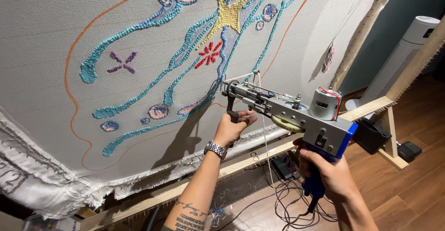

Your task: Using a tufting gun and scissors to work on a rug attached to a large vertical frame.

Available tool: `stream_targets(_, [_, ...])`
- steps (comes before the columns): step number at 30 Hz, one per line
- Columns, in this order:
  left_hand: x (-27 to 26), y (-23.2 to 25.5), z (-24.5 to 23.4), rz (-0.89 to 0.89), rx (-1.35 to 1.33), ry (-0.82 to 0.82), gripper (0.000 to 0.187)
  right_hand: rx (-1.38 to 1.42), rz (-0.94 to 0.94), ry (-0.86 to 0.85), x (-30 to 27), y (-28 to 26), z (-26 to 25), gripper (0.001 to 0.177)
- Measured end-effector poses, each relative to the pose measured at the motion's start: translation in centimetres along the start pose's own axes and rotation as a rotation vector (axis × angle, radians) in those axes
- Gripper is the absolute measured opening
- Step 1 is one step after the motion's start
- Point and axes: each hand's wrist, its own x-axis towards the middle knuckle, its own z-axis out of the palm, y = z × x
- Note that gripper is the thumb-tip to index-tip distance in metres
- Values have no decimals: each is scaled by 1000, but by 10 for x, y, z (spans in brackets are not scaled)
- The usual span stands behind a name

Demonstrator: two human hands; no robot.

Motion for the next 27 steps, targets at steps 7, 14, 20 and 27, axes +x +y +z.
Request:
stream_targets(7, [11, -15, -6, 40, -59, -17, 27, -16, 5, -35, 9, 4, 4, 11])
stream_targets(14, [14, -4, -13, -30, -16, 28, 32, -30, 38, 63, 13, 8, 16, 12])
stream_targets(20, [27, -4, -23, -65, 54, 28, 31, -87, 42, 76, 18, 12, 34, 12])
stream_targets(27, [50, -15, -44, -132, 116, 87, 30, -441, 82, 174, 11, 16, 74, 38])
